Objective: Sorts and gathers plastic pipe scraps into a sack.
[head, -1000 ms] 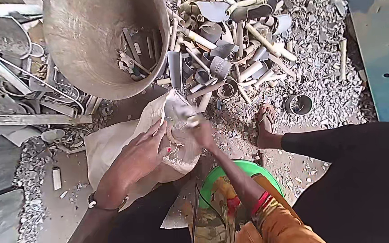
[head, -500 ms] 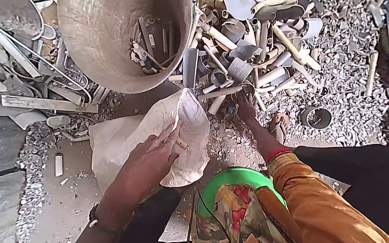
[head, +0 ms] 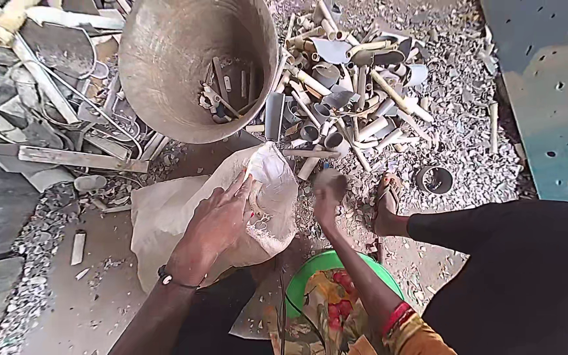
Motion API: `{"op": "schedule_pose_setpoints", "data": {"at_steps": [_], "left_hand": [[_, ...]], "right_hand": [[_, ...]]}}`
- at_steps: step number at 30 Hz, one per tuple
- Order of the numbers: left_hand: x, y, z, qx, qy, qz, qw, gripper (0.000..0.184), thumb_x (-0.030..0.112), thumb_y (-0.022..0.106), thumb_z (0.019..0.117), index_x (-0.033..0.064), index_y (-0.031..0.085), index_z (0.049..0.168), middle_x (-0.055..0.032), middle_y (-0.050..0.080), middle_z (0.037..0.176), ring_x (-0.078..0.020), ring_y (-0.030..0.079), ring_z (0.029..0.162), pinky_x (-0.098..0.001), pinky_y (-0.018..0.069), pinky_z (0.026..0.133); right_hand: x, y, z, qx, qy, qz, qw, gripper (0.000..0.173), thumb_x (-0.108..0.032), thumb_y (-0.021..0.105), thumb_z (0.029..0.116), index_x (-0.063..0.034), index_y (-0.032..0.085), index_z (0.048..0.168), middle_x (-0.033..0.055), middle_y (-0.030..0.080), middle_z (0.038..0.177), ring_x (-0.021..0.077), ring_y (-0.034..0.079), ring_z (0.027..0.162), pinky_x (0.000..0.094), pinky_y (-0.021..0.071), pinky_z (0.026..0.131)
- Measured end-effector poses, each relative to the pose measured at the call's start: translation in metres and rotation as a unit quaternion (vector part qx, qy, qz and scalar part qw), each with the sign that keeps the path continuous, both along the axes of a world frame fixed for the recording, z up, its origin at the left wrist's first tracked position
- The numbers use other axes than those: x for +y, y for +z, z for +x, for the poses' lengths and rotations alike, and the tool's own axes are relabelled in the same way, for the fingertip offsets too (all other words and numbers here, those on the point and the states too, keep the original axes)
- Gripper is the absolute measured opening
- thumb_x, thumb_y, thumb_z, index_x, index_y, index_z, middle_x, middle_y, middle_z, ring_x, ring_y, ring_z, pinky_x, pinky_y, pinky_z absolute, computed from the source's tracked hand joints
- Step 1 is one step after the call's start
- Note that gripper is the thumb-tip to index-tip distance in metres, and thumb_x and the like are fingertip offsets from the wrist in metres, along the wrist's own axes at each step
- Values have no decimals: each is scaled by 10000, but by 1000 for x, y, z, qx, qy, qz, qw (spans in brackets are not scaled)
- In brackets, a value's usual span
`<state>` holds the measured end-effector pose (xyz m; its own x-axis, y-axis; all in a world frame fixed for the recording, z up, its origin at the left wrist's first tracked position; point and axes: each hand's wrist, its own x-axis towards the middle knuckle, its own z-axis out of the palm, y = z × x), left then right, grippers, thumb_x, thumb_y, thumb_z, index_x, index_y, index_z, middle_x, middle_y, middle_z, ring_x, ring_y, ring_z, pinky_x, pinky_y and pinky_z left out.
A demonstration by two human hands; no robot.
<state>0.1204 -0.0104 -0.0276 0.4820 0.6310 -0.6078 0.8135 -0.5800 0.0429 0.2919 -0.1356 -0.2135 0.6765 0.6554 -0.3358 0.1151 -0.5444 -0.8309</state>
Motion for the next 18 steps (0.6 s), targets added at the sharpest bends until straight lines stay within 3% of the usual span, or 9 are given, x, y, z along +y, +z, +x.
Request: {"op": "schedule_pose_setpoints", "data": {"at_steps": [2,4,6,8,10,12,13,15,18], "left_hand": [[-2,1,1,13,3,-4,1000,684,315,598,1042,180,289,1637,-6,195,1719,-400,471,1390,-599,442,1028],[-3,-1,-1,17,6,-4,1000,694,332,596,1042,186,276,1641,4,200,1718,-391,491,1370,-596,455,1011],[-3,-3,-1,13,2,4,1000,702,335,614,1032,192,289,1638,11,225,1711,-384,508,1354,-586,472,989],[-1,-6,-2,3,-13,9,1000,703,318,640,1019,194,316,1630,7,259,1699,-379,521,1340,-578,481,980],[0,-9,-4,-14,-28,8,999,677,293,657,1009,194,365,1611,-7,330,1671,-389,555,1299,-589,497,948],[3,-9,-1,-11,-43,-3,999,675,304,639,1018,200,348,1618,-4,341,1666,-384,566,1287,-586,503,933],[3,-9,0,-7,-49,-11,999,669,315,625,1026,186,344,1619,-11,338,1667,-385,565,1289,-587,501,937],[4,-8,2,6,-59,-21,998,640,357,595,1038,168,371,1607,-10,342,1666,-374,559,1305,-571,501,957],[6,-7,2,17,-60,-33,998,628,391,563,1050,176,371,1607,-9,346,1664,-362,525,1354,-556,481,1003]], "right_hand": [[12,23,-33,50,204,61,976,324,-84,516,1041,74,640,1295,227,690,1247,295,678,1164,426,527,1033],[28,34,-48,36,326,108,938,429,-97,533,1028,38,558,1435,216,580,1454,316,578,1340,435,446,1144],[46,33,-39,-26,314,99,944,435,-74,549,1008,21,556,1433,227,573,1450,366,601,1294,505,486,1086],[60,13,-9,-96,260,12,961,430,-111,610,987,-22,577,1407,237,537,1470,414,586,1283,587,507,1021],[63,-25,20,-141,233,-90,958,521,-219,712,939,-48,581,1413,296,334,1600,520,354,1446,714,382,1076],[69,-66,40,-159,240,-191,939,679,-376,772,889,-44,556,1442,324,195,1647,557,175,1510,753,287,1116],[69,-85,41,-175,248,-206,930,686,-397,782,878,-19,575,1411,342,228,1628,569,179,1502,771,269,1104],[69,-113,27,-220,262,-191,920,544,-347,766,877,6,650,1274,326,414,1513,538,344,1429,741,376,1037],[78,-125,9,-112,256,-222,934,505,-292,702,937,15,606,1326,298,496,1437,470,514,1310,668,463,975]]}}
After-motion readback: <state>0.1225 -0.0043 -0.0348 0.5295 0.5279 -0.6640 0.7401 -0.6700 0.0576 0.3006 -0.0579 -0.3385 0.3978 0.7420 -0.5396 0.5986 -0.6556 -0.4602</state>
